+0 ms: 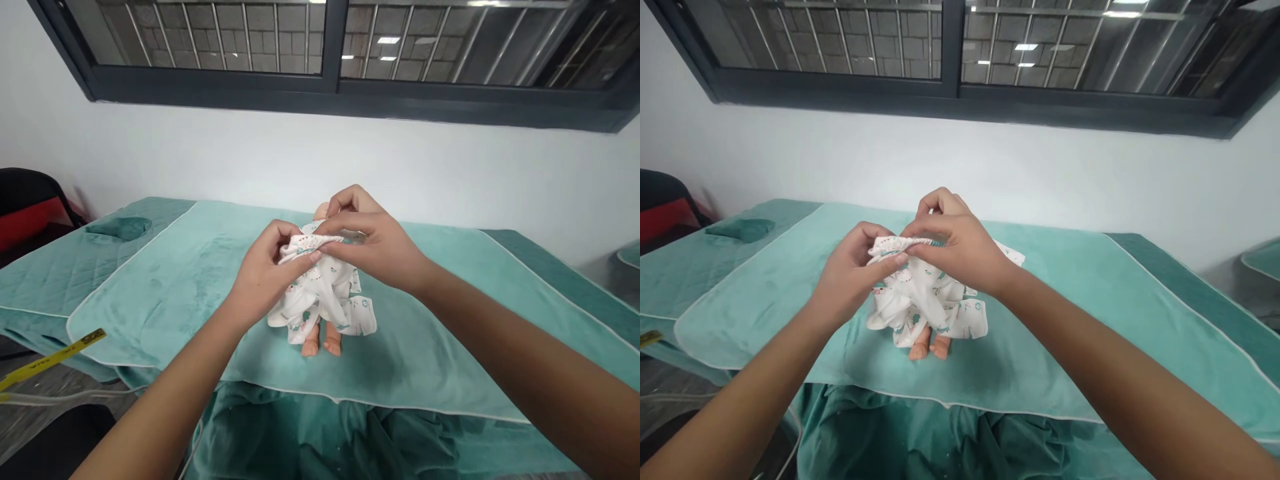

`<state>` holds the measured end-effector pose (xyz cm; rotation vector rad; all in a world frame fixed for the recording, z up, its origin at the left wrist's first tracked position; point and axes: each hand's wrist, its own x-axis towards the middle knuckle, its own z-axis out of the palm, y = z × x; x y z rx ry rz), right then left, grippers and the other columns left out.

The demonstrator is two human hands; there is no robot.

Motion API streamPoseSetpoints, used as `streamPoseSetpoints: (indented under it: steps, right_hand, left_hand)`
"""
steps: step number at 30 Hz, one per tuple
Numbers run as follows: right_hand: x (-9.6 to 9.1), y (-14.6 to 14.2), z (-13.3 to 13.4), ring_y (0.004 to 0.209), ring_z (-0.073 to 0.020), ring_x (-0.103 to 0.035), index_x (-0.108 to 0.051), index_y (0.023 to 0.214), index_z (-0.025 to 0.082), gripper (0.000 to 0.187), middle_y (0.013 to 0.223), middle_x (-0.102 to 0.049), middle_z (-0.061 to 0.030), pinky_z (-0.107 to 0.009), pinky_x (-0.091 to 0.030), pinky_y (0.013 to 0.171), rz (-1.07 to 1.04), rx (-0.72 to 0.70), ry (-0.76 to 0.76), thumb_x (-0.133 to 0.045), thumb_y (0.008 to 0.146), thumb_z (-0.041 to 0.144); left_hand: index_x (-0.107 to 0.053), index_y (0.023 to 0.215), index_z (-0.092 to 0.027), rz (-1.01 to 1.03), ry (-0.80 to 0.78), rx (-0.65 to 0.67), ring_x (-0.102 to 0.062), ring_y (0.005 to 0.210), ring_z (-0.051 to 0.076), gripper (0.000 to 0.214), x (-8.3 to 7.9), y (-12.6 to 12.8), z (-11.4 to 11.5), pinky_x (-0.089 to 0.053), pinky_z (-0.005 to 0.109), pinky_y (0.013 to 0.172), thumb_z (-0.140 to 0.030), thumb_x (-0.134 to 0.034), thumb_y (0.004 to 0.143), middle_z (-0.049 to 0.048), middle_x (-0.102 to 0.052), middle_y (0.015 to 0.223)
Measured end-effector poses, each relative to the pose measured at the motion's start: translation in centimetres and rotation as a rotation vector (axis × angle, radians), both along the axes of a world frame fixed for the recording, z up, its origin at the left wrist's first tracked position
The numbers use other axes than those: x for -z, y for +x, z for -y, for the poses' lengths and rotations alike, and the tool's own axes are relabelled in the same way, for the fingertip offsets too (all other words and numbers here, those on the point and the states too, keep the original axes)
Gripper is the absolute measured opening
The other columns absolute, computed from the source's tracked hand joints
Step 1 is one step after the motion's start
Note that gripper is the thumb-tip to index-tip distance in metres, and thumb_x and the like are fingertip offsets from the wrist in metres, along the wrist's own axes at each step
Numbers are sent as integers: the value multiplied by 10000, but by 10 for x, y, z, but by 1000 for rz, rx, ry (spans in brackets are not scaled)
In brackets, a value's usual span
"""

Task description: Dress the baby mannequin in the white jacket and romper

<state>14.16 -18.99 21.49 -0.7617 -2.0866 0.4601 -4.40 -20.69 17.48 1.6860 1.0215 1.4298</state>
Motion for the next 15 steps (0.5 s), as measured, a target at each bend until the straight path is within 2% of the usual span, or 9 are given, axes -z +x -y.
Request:
streamPoseSetpoints:
  steps: [3, 5, 7, 9, 12, 14, 15]
  right_hand:
    - [0, 3, 8, 889, -182, -522, -714, 836, 235, 57, 918, -501, -29, -342, -449, 779, 2, 113, 114, -673, 820, 199]
    - [0, 2, 13, 852, -174, -526, -690, 830, 216, 22, 879, -528, -24, -330, -436, 767, 13, 147, 169, -672, 824, 206]
    - [2, 1, 14, 807, -164, -535, -661, 816, 202, 53, 839, -566, -14, -311, -423, 742, 57, 131, 131, -674, 831, 251]
    - [6, 2, 11, 728, -152, -539, -642, 788, 195, 159, 763, -590, 3, -289, -406, 682, 162, 91, -43, -671, 836, 343]
    - [14, 7, -2, 693, -154, -564, -644, 756, 184, 283, 720, -620, 7, -272, -399, 640, 272, -38, -424, -633, 836, 456]
    - [18, 10, -13, 699, -151, -569, -635, 753, 177, 274, 737, -623, 5, -265, -407, 638, 142, -63, -575, -614, 830, 439]
    - [19, 11, -18, 673, -139, -552, -622, 748, 175, 241, 724, -604, 12, -258, -401, 621, 38, -30, -600, -616, 815, 406]
  left_hand:
    - [-512, 776, -198, 199, 41, 51, -555, 728, 119, 272, -6, 3, 2, -447, 226, 610, -293, -764, 734, -13, -594, 818]
    - [-502, 741, -195, 223, 84, 1, -554, 721, 118, 278, -11, 7, 3, -439, 230, 605, -287, -764, 736, -7, -611, 816]
    - [-492, 718, -194, 200, 106, -65, -549, 694, 116, 281, -17, 9, 2, -430, 235, 600, -305, -747, 760, -3, -624, 796]
    - [-464, 693, -198, 183, 121, -126, -529, 647, 110, 312, -21, 10, -1, -421, 236, 588, -340, -727, 782, -14, -602, 730]
    - [-446, 709, -211, 193, 93, -172, -465, 553, 99, 331, -23, 8, -11, -388, 232, 537, -411, -689, 810, -42, -505, 616]
    - [-488, 763, -216, 150, 18, -154, -441, 527, 98, 296, -22, 7, -18, -367, 231, 516, -444, -670, 814, -48, -489, 609]
    - [-525, 804, -215, 87, -27, -122, -455, 540, 102, 284, -20, 7, -20, -370, 232, 522, -454, -680, 798, -43, -518, 638]
